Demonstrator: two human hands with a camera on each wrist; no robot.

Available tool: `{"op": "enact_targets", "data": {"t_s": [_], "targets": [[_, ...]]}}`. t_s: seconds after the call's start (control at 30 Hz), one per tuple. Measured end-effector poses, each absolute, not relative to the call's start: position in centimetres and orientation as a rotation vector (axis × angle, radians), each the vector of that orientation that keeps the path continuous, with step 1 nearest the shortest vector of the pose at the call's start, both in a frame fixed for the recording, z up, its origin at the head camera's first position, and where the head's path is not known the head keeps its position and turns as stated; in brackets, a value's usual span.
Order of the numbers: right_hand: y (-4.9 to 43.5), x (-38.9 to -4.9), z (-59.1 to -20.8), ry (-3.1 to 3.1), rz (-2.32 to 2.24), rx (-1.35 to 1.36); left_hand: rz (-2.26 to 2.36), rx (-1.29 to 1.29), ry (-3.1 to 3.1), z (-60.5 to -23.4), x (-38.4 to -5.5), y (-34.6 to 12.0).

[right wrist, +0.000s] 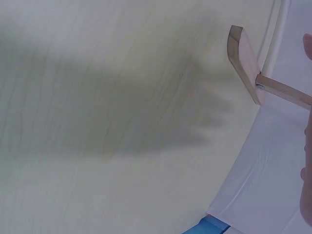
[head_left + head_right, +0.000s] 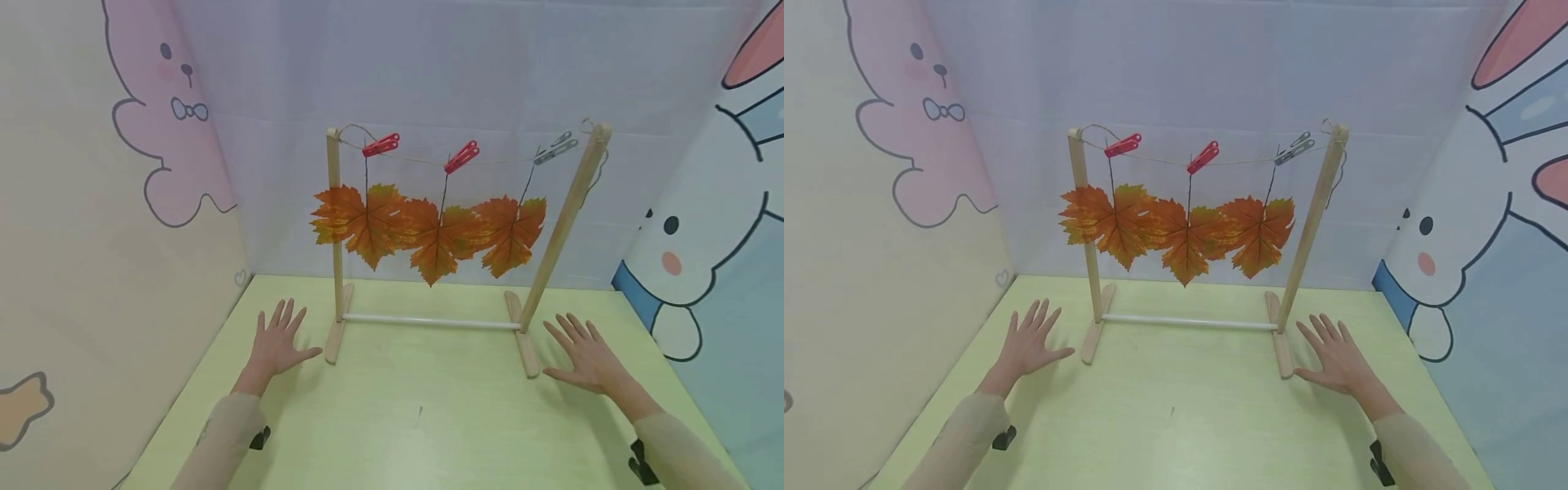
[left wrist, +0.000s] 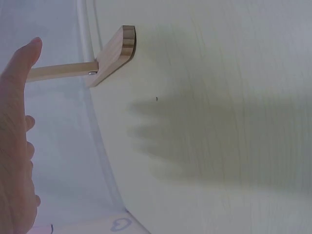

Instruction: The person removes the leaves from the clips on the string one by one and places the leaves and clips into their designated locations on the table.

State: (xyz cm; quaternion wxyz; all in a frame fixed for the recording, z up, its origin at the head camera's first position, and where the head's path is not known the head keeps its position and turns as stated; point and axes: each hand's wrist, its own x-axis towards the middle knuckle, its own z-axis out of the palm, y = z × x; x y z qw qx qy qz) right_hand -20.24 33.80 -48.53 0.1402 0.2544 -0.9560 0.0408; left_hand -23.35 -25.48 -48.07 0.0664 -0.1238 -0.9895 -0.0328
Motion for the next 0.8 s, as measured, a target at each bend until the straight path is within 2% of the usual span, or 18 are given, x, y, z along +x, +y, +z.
{"op": "enact_targets", "data": {"t_s": [0.8], "targets": [[31.0, -21.1, -45.2, -2.776, 0.303, 0.786, -0.396, -0.531, -2.880, -44.3, -24.2, -23.3]]}}
